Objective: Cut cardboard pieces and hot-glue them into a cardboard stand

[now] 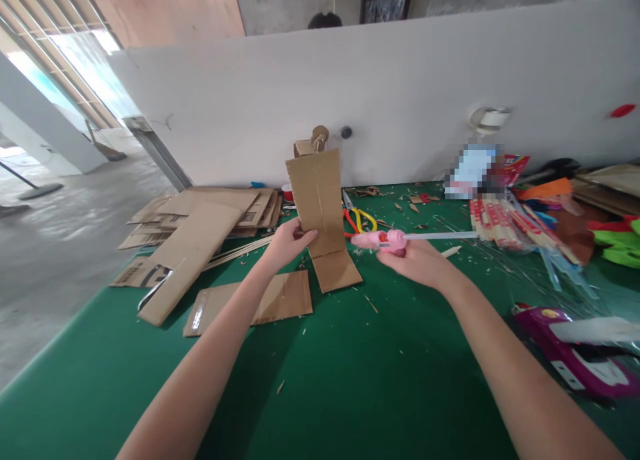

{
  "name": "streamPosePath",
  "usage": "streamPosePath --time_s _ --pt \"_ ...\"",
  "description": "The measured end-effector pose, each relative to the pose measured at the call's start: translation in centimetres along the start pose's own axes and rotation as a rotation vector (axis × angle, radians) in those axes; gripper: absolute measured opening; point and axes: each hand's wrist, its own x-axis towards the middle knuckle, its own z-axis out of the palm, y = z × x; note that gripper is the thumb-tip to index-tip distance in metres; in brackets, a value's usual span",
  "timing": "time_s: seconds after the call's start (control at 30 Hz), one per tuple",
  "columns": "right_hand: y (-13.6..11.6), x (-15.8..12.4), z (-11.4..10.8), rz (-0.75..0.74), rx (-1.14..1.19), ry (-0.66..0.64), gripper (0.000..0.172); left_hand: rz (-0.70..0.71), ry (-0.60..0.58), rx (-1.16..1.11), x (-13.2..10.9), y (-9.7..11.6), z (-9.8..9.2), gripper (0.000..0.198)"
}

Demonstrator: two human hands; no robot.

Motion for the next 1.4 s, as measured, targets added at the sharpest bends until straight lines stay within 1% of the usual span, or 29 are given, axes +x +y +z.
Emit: streamPosePath --time_s 0.1,0.13,0.23,0.3,0.4,0.53,0.67,0.87,1.0,1.17,1.4 --pt "-1.0 0.6 1.8 -0.163 0.062 -0.094 0.026 -0.018 0.024 0.038 0.1 0.2 0.0 0.033" --pt "-1.4 0.8 2.5 -0.189 0.074 -0.114 0.028 -0.039 0.025 0.046 0.1 0.3 0.0 0.032" --pt "-2.3 1.7 3.9 -0.2 0.1 -0.152 0.029 -0.103 0.018 0.04 0.0 0.4 0.0 0.032" --pt "-2.8 2.2 4.3 -0.229 0.134 -0.183 0.028 -0.121 0.019 0.047 -0.1 0.5 0.0 0.032" --pt "-3.2 2.9 4.3 -0.271 0.162 -0.233 0.026 -0.103 0.023 0.067 -0.1 0.4 -0.1 0.029" --pt "-3.5 3.2 4.2 -0.266 0.124 -0.243 0.024 -0.077 0.029 0.109 0.0 0.2 -0.2 0.027" --pt "-4.0 3.3 4.1 -0.306 0.058 -0.248 0.023 -0.091 0.028 0.091 0.1 0.2 -0.1 0.027" --pt "-4.6 3.8 4.0 -0.386 0.005 -0.233 0.018 -0.081 0.018 0.093 0.2 0.1 -0.2 0.024" --pt "-4.7 3.4 4.1 -0.416 -0.002 -0.206 0.017 -0.106 0.016 0.057 0.1 0.1 -0.2 0.025" --pt "-4.5 3.0 3.9 -0.377 -0.009 -0.22 0.02 -0.122 0.021 0.047 0.0 0.3 -0.1 0.026" --pt "-4.7 3.7 3.9 -0.387 -0.003 -0.244 0.017 -0.105 0.013 0.065 0.0 0.3 -0.2 0.025"
